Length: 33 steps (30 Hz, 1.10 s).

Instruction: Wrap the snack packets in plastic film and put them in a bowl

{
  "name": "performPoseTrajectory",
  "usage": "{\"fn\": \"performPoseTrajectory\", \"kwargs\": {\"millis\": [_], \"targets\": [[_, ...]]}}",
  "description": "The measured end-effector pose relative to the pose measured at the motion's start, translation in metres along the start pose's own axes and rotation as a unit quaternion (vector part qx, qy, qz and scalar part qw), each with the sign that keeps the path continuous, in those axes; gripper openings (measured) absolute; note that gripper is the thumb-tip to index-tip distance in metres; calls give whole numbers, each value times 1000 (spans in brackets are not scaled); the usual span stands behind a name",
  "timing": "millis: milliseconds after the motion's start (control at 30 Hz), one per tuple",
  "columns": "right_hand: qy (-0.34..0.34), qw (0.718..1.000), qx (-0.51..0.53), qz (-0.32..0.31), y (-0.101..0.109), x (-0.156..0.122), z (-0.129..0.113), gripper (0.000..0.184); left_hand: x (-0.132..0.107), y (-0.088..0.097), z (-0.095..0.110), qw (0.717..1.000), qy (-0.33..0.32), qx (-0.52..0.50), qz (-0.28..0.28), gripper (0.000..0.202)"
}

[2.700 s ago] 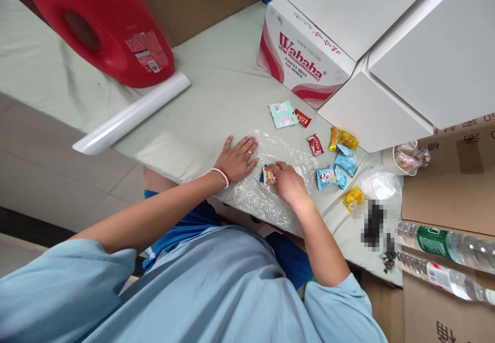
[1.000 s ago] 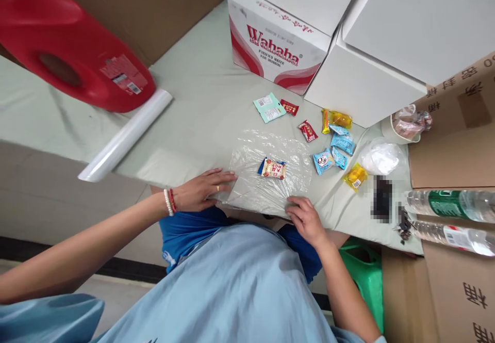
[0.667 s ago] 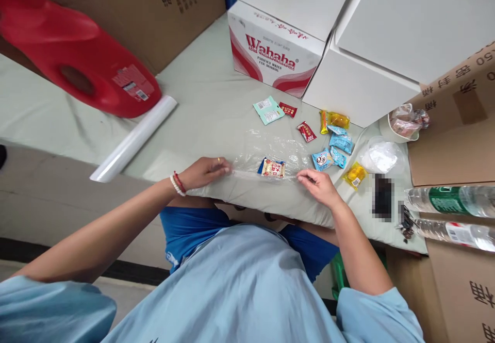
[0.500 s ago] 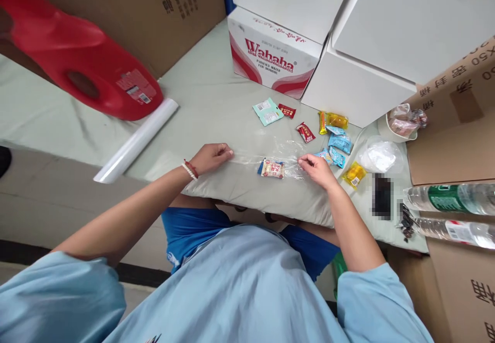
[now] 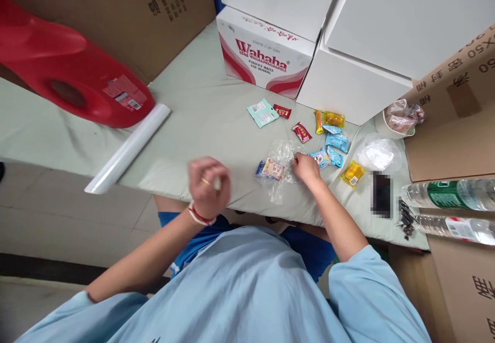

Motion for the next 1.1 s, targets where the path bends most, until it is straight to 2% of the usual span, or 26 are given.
{"fn": "performPoseTrajectory", "kwargs": {"millis": [67,100,133,167,233,300,333,400,433,500,567,600,667,767,833,900,967,1033,1100], "targets": [[1,1000,-5,-5,0,1,-1,25,-16,-20,37,985,-131,-55,-95,28],[2,1000,-3,-6,0,1,-2,25,-21,-29,44,977,-153,-75,-126,32],[4,1000,-1,-6,-1,1,-2,24,-22,-37,45,974,-143,-89,-151,34],[7,1000,2,-5,-1,1,-2,24,-19,-45,39,977,-100,-94,-165,35],[12,1000,7,0,-3,1,-3,23,-8,-60,19,982,43,-61,-171,30],[12,1000,11,6,-4,1,-3,22,4,-73,5,970,159,14,-185,26],[10,1000,14,6,-5,0,-3,22,9,-80,5,959,180,51,-213,33],[6,1000,21,3,-6,1,-3,21,13,-96,15,936,163,97,-298,48],[5,1000,23,1,-6,1,-3,20,11,-103,22,924,141,109,-339,49],[7,1000,27,0,-6,2,-2,19,6,-110,28,906,110,126,-389,33],[14,999,33,2,-6,3,0,16,1,-109,21,898,124,135,-400,10],[19,999,40,4,-7,3,1,15,0,-107,12,897,150,131,-395,6],[26,998,57,7,-8,4,3,15,-1,-98,-13,893,240,101,-368,11],[28,997,72,10,-11,6,5,18,-6,-81,-54,869,391,46,-301,24],[27,997,73,8,-12,6,5,19,-12,-71,-76,854,440,42,-273,31],[29,997,73,7,-13,6,4,19,-18,-64,-91,862,430,74,-258,24],[31,997,73,8,-12,6,3,20,-22,-58,-98,891,369,128,-231,6],[30,997,69,6,-11,5,2,20,-24,-56,-97,930,264,151,-208,21],[25,998,64,3,-10,5,2,20,-26,-60,-90,953,147,114,-238,32]]}}
Point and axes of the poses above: each hand's wrist, its own x-axis towards the middle knuckle, its own y-axis out of the back of the hand, z = x × y, the point moved 5 cm from there along x, towards the middle knuckle, and after that the axes turned 5 degrees about -x, right-handed, at the moved point
